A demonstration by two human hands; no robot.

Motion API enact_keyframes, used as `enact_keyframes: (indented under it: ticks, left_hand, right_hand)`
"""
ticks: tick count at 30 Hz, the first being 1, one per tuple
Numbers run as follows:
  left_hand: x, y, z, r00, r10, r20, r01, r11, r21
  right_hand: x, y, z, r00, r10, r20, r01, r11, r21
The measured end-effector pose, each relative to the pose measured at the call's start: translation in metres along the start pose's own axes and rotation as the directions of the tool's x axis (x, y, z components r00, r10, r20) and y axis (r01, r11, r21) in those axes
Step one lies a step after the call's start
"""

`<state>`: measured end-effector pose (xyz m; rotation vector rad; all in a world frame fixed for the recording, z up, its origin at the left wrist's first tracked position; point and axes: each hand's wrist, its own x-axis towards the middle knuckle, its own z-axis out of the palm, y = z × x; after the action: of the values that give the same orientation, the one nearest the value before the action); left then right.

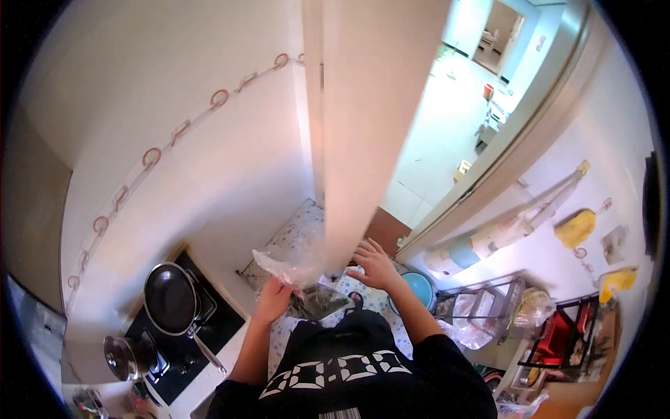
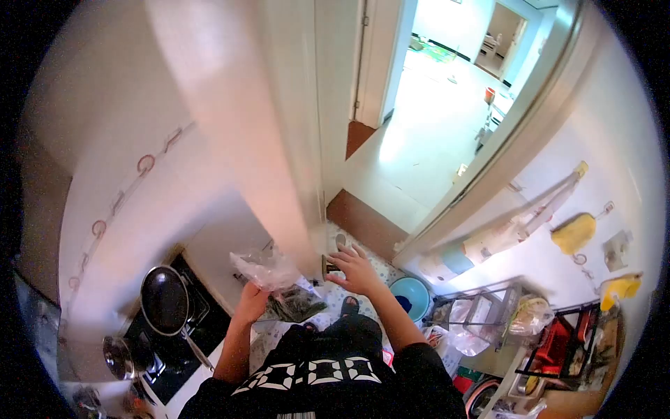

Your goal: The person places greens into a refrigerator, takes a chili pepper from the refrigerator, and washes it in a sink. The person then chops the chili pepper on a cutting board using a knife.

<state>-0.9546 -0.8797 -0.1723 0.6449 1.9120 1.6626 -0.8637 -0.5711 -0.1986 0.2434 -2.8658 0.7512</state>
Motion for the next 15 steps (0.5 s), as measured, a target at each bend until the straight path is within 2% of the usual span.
enact_keyframes:
  ticks: [1, 3, 4, 7, 10, 13, 14, 15]
  left_hand:
    - [-0.010, 0.000, -0.004, 1.000, -0.011, -0.018, 0.010, 0.998, -0.055]
    - [-0.027, 0.002, -0.014, 0.998, -0.031, -0.060, 0.020, 0.986, -0.165]
    - [-0.035, 0.007, -0.015, 0.995, 0.003, -0.105, -0.023, 0.983, -0.183]
    - [-0.055, 0.020, -0.025, 0.994, 0.042, -0.100, -0.067, 0.966, -0.252]
    - [-0.065, 0.030, -0.024, 0.977, 0.096, -0.190, -0.142, 0.959, -0.245]
    - [-0.066, 0.052, -0.016, 0.956, 0.058, -0.288, -0.155, 0.933, -0.326]
    - [-0.062, 0.066, -0.012, 0.946, 0.026, -0.322, -0.128, 0.946, -0.299]
    - [-0.057, 0.078, -0.009, 0.940, 0.088, -0.331, -0.168, 0.961, -0.221]
  right_hand:
    - [0.008, 0.002, 0.007, 0.997, -0.050, 0.055, 0.049, 0.998, 0.033]
    - [0.026, 0.000, 0.019, 0.985, -0.167, 0.037, 0.166, 0.986, 0.011]
    - [0.039, -0.003, 0.026, 0.976, -0.215, 0.025, 0.215, 0.977, 0.001]
    - [0.071, -0.015, 0.043, 0.946, -0.324, 0.003, 0.324, 0.946, -0.025]
    - [0.096, -0.019, 0.064, 0.924, -0.382, 0.014, 0.382, 0.924, -0.012]
    - [0.117, -0.025, 0.079, 0.897, -0.441, -0.014, 0.441, 0.897, -0.006]
    - [0.122, -0.027, 0.083, 0.887, -0.461, -0.029, 0.461, 0.887, 0.005]
    - [0.128, -0.027, 0.091, 0.878, -0.476, -0.041, 0.478, 0.878, 0.020]
